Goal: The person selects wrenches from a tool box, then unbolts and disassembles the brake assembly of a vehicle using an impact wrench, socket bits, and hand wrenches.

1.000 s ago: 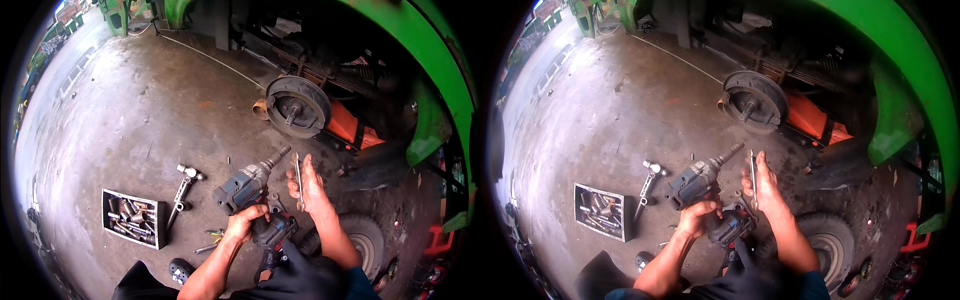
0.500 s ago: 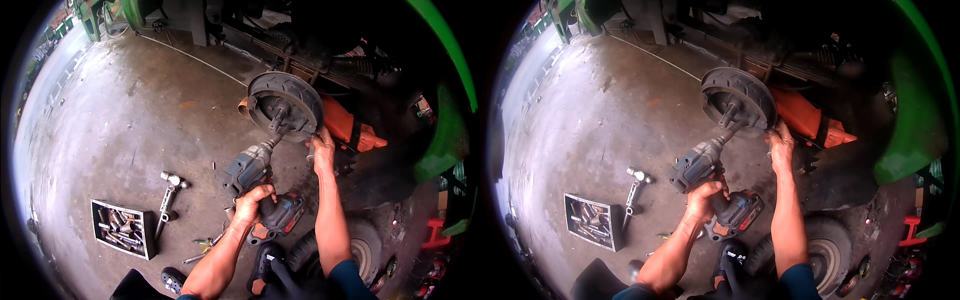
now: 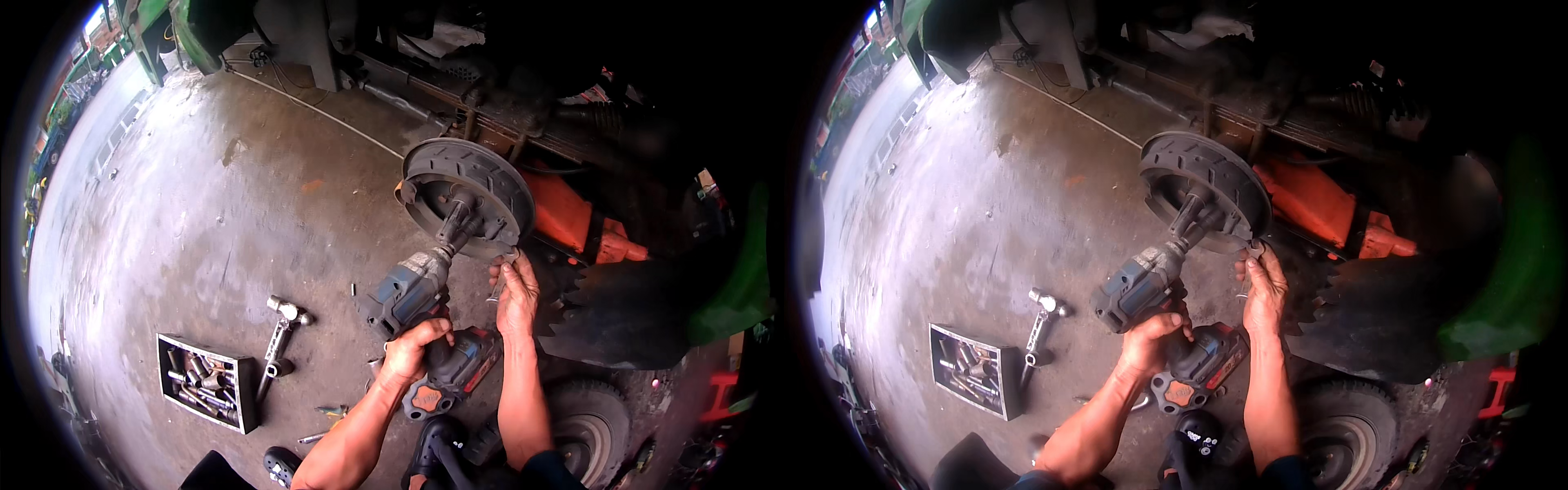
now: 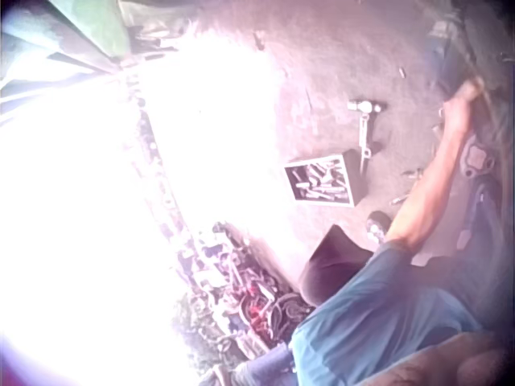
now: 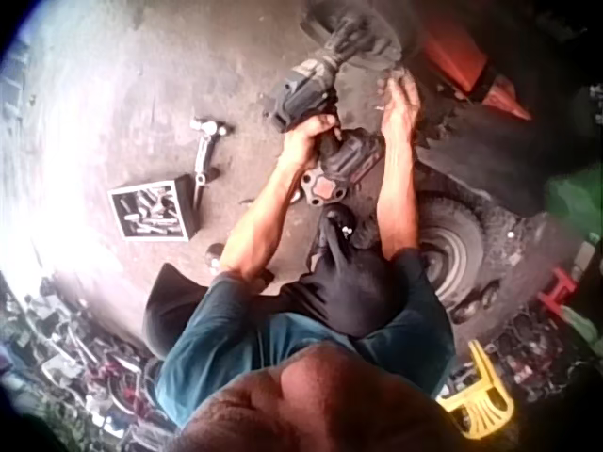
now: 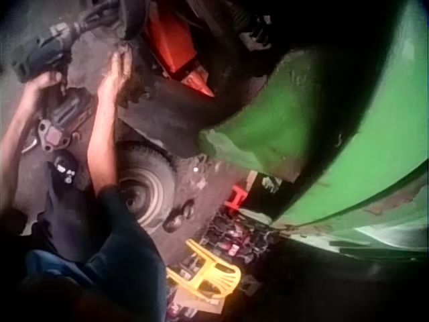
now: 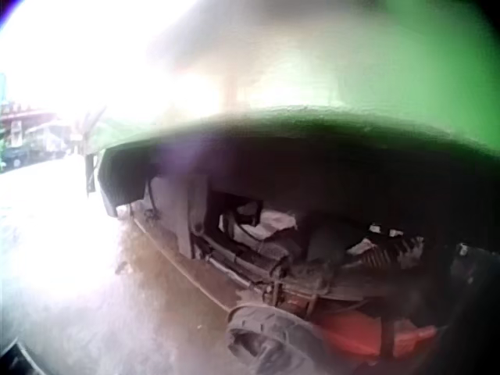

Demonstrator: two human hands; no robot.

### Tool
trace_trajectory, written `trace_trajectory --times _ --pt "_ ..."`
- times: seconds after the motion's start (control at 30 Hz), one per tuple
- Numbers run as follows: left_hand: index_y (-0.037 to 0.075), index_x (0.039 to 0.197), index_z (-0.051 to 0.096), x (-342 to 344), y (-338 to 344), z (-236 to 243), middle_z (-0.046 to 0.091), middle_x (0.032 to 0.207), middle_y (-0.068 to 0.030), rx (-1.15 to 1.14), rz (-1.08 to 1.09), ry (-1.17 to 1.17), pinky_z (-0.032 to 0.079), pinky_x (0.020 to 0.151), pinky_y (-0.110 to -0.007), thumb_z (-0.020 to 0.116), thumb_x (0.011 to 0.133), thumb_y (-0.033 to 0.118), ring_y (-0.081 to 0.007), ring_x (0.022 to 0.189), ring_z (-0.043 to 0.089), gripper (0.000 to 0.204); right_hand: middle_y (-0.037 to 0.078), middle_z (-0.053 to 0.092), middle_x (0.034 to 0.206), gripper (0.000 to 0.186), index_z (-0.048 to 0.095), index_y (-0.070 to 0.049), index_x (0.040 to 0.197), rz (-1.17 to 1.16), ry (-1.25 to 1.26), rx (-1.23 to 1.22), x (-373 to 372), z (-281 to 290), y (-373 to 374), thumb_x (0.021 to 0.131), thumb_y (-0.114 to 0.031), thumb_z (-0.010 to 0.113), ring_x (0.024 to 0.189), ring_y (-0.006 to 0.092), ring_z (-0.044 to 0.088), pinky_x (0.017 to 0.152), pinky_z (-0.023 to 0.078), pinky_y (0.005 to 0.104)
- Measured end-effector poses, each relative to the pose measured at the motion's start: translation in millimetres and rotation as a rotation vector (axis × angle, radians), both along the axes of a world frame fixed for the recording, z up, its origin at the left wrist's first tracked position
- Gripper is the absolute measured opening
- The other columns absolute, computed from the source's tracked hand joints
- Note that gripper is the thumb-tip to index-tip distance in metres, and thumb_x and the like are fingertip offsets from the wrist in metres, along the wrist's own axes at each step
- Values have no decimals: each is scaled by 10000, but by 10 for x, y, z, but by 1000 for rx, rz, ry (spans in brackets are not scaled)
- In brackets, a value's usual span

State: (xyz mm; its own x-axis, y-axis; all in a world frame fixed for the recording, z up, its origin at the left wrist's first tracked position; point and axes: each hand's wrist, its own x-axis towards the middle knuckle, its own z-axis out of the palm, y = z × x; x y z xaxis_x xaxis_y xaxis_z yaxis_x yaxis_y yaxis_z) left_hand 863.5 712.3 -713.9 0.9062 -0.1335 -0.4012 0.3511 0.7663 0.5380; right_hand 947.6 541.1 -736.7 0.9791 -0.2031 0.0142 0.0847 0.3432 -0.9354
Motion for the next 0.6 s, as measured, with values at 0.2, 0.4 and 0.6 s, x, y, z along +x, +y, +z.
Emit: trace_trajectory --times 0.2,0.4,0.6 --pt "-10 1022 511 -10 22 78 556 771 -91 52 75 -9 480 650 -328 620 723 86 -204 676 571 333 62 634 975 292 591 -67 1177 -231 157 -305 -260 734 166 893 -54 530 701 99 581 550 453 204" --pt "18 1002 592 36 -64 56 619 888 -33 355 49 -116 462 760 -282 660 752 100 -140 832 574 272 40 600 860 263 586 -62 1153 -102 40 -463 -49 1631 250 912 -156 542 682 84 548 535 429 193" --pt "13 910 576 61 -83 102 578 780 -40 197 133 -112 452 586 -281 635 742 25 -141 634 553 178 49 625 874 200 602 -98 1082 30 341 4 -122 1055 -76 890 -141 568 723 150 588 609 466 284"
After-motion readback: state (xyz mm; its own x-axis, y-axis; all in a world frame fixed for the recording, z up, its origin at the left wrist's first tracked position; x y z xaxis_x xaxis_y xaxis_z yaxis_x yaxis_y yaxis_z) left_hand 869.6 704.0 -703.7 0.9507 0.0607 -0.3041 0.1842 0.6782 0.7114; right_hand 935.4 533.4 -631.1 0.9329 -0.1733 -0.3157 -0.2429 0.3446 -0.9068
